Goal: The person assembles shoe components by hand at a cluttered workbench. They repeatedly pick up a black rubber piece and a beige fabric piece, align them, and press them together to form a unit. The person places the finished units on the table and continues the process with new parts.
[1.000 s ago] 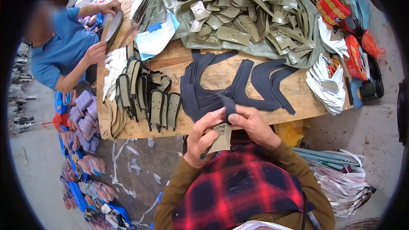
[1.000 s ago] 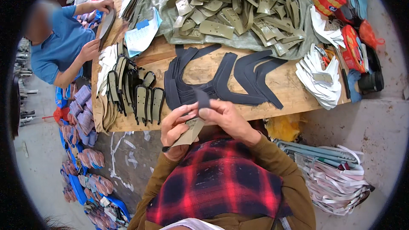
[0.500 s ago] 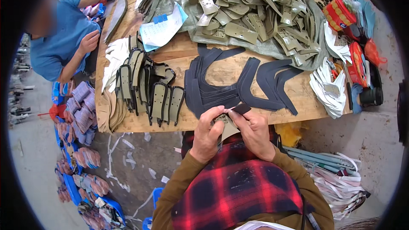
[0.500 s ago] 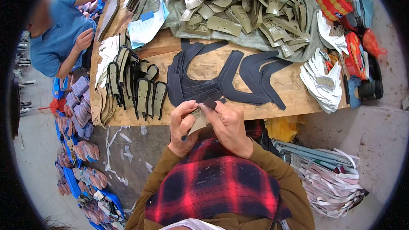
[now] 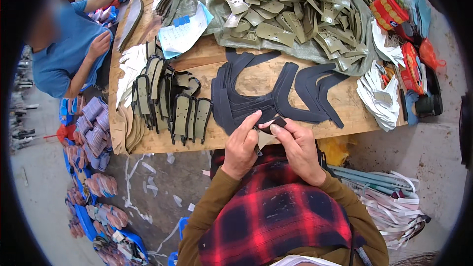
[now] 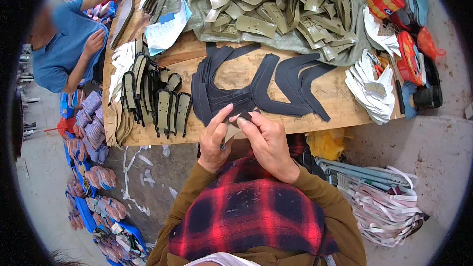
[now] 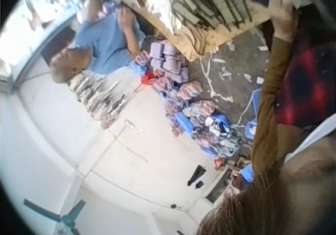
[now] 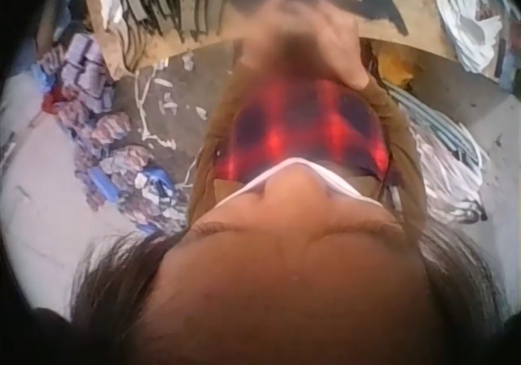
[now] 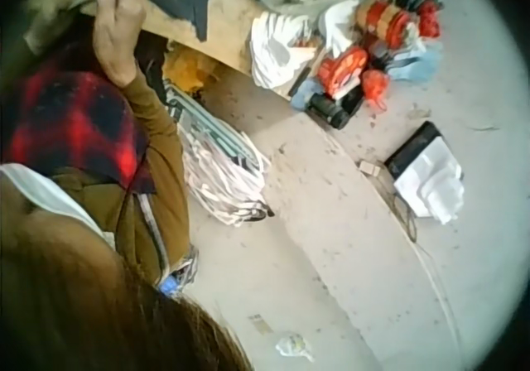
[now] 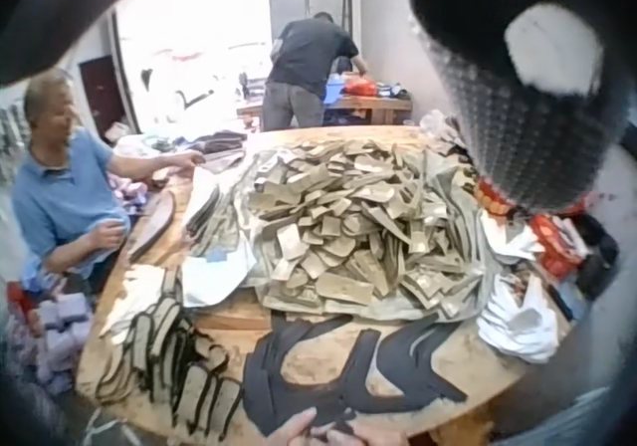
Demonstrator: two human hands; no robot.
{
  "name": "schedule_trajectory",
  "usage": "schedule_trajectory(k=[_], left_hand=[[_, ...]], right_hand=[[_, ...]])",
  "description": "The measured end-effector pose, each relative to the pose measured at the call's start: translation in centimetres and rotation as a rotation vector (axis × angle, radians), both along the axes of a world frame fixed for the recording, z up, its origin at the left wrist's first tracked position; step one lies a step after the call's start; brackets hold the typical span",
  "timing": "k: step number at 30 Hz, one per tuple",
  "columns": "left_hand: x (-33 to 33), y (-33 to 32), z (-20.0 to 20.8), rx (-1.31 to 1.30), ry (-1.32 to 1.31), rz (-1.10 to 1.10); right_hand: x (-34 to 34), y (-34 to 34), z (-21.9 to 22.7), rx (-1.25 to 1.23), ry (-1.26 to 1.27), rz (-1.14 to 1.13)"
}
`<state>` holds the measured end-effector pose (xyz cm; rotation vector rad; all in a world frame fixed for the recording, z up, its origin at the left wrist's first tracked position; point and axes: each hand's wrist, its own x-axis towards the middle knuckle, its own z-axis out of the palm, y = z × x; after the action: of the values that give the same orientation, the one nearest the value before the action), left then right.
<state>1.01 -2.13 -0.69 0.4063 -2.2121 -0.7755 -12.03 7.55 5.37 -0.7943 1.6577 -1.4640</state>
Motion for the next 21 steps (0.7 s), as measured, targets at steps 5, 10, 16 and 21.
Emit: schedule_trajectory(k=[5,10,16,21], left_hand=[[0.0,0.1,-0.5,-0.024,-0.065,0.008],[0.3,-0.3,0.7,0.204,-0.15,0.043],[-0.5,0.5,4.3,0.716,-0.117,-0.021],[-0.3,0.8,6.2,0.903,-0.242,-0.188]], right_hand=[[-0.4,0.5,1.0,-0.042,-0.178,-0.017],[-3.2,0.9,4.3,-0.203,-0.369,-0.096],[-4.7,-0.2,-2.2,-0.131,-0.315,0.279],[-3.9,-0.2,-1.5,-0.087,-0.421,0.249]])
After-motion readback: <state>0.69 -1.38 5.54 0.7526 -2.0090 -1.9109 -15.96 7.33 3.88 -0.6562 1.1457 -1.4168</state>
